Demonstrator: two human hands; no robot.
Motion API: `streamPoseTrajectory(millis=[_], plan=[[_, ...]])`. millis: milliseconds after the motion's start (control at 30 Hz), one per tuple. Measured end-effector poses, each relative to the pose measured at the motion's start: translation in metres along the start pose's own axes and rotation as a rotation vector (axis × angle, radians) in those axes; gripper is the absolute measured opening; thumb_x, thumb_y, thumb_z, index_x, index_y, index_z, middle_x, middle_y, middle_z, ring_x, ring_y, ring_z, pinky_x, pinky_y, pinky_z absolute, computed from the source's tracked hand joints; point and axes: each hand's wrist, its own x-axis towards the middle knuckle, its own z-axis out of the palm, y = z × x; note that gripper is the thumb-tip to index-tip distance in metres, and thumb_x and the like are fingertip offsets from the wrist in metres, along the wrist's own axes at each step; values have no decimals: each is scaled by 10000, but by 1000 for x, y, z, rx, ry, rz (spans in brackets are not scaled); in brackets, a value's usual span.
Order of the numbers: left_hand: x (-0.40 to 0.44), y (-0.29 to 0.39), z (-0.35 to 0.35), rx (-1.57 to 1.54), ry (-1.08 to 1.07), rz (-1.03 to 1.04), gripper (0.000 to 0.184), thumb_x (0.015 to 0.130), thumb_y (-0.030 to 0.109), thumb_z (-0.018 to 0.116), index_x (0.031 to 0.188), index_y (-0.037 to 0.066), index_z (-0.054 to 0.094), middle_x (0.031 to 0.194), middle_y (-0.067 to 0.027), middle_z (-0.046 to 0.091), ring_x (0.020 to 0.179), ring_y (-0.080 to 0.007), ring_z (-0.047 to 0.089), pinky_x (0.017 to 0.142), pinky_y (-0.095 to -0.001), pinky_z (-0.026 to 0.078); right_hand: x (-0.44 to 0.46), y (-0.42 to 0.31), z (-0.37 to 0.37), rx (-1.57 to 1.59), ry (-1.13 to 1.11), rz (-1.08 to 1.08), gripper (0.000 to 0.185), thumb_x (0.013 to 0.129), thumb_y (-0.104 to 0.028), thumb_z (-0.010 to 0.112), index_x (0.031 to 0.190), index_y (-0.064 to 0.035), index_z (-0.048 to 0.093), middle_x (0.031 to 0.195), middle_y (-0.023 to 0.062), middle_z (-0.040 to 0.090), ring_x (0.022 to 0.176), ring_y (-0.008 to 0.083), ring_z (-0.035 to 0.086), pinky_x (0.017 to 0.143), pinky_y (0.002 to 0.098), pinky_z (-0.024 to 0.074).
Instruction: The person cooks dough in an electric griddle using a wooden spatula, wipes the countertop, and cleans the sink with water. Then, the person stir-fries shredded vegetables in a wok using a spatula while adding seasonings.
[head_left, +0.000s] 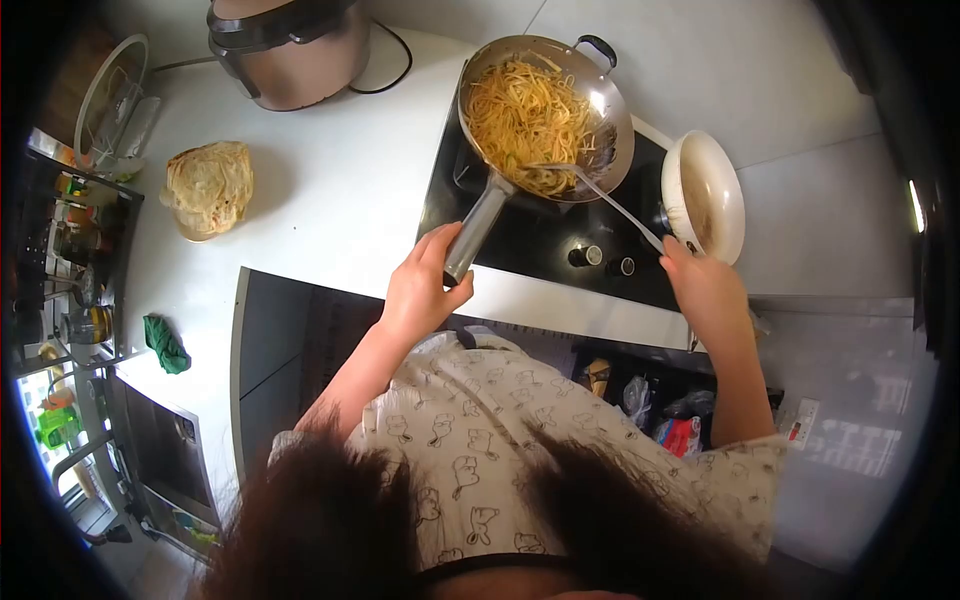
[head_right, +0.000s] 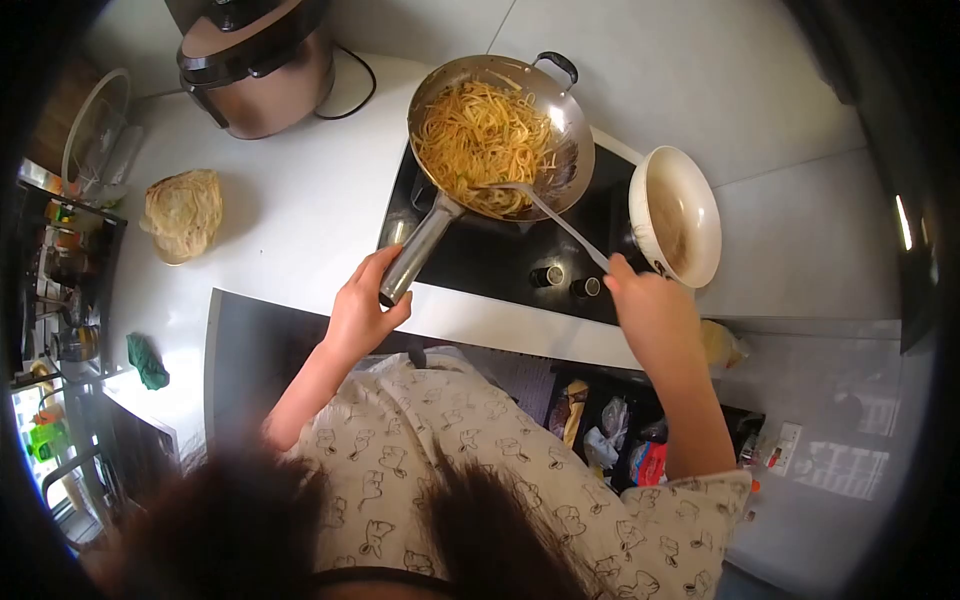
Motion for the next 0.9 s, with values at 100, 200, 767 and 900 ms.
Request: streamPoseTrajectory(millis=[100, 200, 767, 900], plan=[[2, 1, 0, 23, 4, 28, 526, 735, 97, 666, 1229, 25, 500, 1108, -177, 596, 917, -343, 624, 793, -375, 515, 46, -7, 15, 0, 44, -24, 226, 965, -239, 453, 923, -40, 550, 671, 165, 622, 647, 354, 640, 582, 463, 498], [4, 0, -3, 29, -3, 40, 525, 738, 98, 663, 1230, 22, 498, 1109, -178, 596, 917, -341, 625, 792, -375, 515, 82, 11, 11, -23, 96, 27, 252, 958, -222, 454, 905, -19, 593, 719, 182, 637, 697, 364, 640, 635, 473, 500], [0, -4, 0, -28, 36, 12, 530, 726, 97, 664, 1225, 29, 499, 1101, -169, 600, 913, -329, 629, 786, -368, 520, 156, 65, -50, -9, -44, -157, 199, 878, -154, 505, 931, -4, 624, 854, 201, 651, 789, 364, 623, 704, 451, 487], [1, -4, -1, -34, 36, 16, 538, 725, 95, 665, 1232, 30, 495, 1092, -171, 602, 911, -330, 629, 780, -365, 520, 165, 63, -62, -33, 24, -38, 200, 899, -167, 517, 977, -9, 611, 917, 202, 642, 870, 383, 600, 769, 456, 470]])
